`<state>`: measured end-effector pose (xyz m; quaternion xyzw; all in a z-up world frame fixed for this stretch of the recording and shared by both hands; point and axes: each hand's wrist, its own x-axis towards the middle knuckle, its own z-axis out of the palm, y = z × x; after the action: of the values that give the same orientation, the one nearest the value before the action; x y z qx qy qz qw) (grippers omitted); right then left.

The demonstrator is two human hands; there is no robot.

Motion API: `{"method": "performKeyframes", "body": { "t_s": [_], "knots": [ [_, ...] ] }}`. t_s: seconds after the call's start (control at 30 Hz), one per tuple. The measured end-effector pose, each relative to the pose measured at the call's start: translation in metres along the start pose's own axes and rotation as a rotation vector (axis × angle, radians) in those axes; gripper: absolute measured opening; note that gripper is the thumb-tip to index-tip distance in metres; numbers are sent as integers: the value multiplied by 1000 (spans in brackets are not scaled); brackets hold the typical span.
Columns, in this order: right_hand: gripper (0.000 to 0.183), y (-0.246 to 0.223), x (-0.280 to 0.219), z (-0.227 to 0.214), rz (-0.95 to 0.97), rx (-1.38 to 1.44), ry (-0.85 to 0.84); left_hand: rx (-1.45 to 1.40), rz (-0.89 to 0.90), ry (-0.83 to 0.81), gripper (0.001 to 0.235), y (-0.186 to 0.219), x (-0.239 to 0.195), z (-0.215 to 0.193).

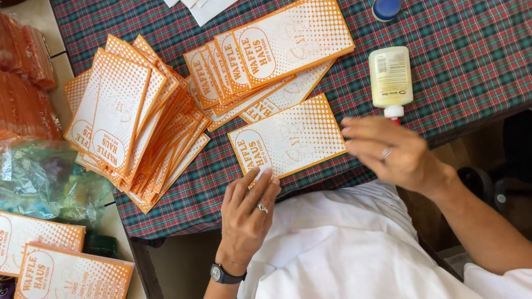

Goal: Applying glue to paper sleeves and folding them to assemble packaging for snacks.

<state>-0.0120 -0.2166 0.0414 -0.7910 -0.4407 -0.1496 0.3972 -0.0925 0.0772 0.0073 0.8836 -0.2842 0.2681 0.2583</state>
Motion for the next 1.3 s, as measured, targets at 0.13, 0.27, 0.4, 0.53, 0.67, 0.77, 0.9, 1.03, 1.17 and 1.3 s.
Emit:
{"method": "performKeyframes", "body": {
  "t_s": [0.13, 0.27, 0.4, 0.53, 0.67, 0.77, 0.9, 1.03, 1.17, 1.3],
  "knots": [
    [22, 2, -6, 17, -59, -22, -75, 16, -19, -47, 28, -7, -2, 3],
    [11, -5, 7, 20, -16, -78, 62, 4, -95, 17, 14, -4, 6, 4],
    [11, -3, 4, 19, -16, -93, 33, 6, -127, 18, 15, -2, 5, 5],
    [11, -1, 1, 20, -12, -100, 29, -2, -158, 27, 14, -2, 1, 7],
    [10, 1, -3, 20, 7, -121, -15, -1, -235, -3, 12, 0, -2, 9],
    [10, 0, 1, 17, 32, -120, -49, -13, -264, 2, 11, 1, -1, 8],
    [8, 9, 3, 17, 95, -129, -121, -33, -288, 25, 10, 2, -1, 8],
    [9, 24, 0, 17, 178, -163, -251, -43, -265, 11, 10, -3, -3, 5],
    [60, 34, 6, 11, 135, -381, -439, -143, -149, -50, 21, -15, -10, -3],
    [101, 47, 7, 9, 140, -480, -587, -220, -91, -103, 29, -20, -14, -7]
  ]
}}
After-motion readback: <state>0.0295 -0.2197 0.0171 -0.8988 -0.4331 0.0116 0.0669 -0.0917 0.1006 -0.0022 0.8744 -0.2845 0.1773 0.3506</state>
